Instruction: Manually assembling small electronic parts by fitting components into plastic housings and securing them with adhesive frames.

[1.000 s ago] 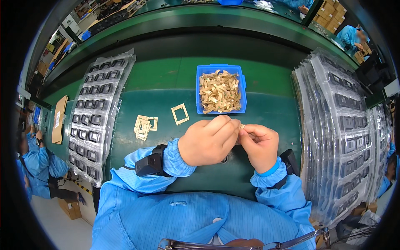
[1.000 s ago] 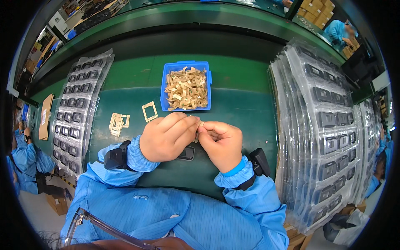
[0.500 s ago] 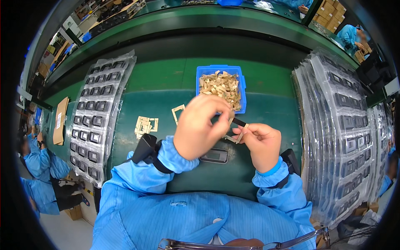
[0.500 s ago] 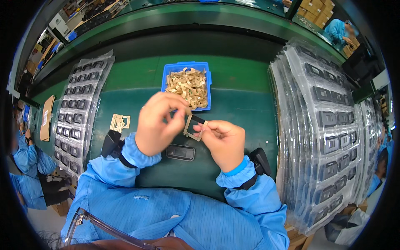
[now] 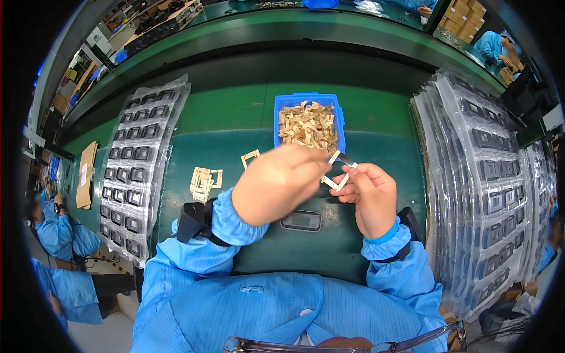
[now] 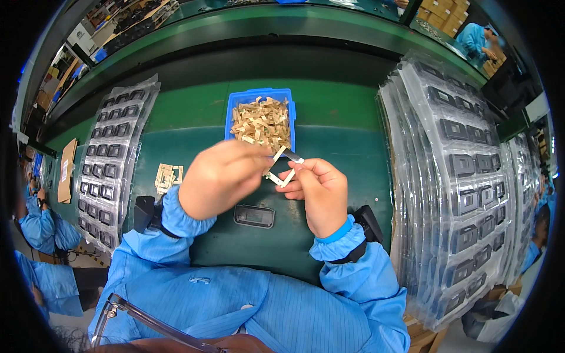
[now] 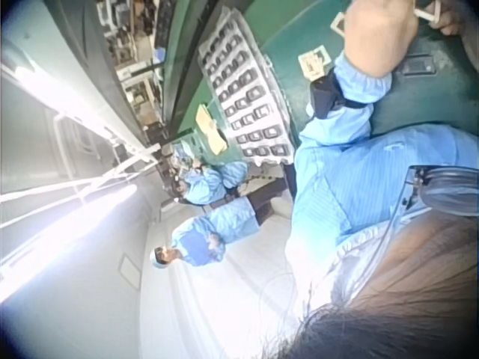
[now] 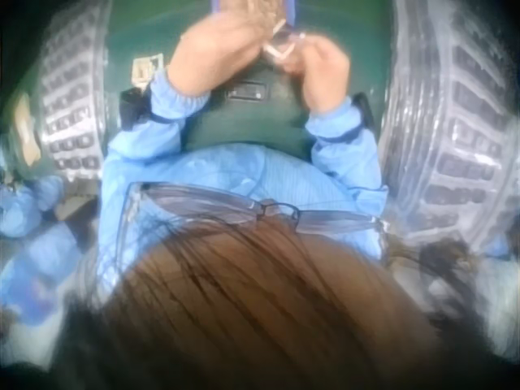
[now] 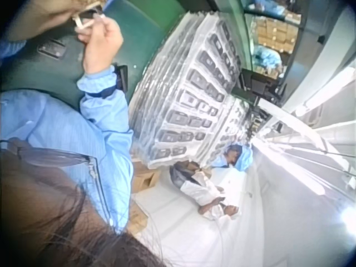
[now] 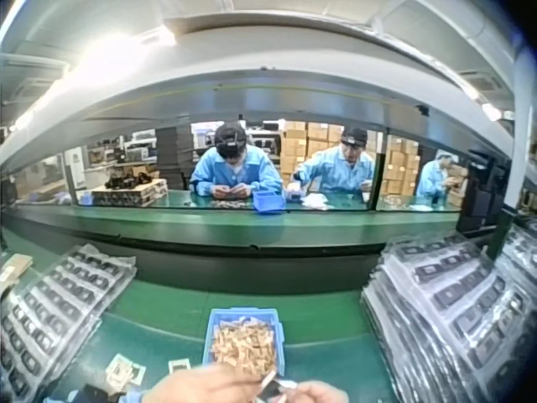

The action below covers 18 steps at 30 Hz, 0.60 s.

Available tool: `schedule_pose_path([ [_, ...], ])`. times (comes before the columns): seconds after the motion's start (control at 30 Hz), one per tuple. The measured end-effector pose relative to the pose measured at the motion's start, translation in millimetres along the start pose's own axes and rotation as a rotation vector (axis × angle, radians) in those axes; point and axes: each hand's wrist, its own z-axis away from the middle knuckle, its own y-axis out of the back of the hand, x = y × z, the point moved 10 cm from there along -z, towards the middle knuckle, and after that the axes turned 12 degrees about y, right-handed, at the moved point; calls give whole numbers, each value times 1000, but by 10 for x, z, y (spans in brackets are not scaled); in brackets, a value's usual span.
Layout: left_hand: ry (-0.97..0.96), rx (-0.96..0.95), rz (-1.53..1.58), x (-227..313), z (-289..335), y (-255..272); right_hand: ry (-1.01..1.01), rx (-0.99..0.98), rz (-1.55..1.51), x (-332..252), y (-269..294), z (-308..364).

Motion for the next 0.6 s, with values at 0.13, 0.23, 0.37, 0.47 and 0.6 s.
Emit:
schedule_pose_path([
  [0.13,-20,-191,-22,150,172,-188,8,-1,-46,-22,-2,-8],
  [0.23,-23,-204,-170,152,224,-264,7,-6,-47,-43,-2,5],
  [0.37,56,-207,-84,84,217,-336,54,-15,-53,-113,-27,30],
  [0.47,131,-111,112,-30,156,-223,588,-98,267,-422,-149,99],
  [0.6,496,-274,536,-301,186,-317,1077,-257,778,-871,-536,352],
])
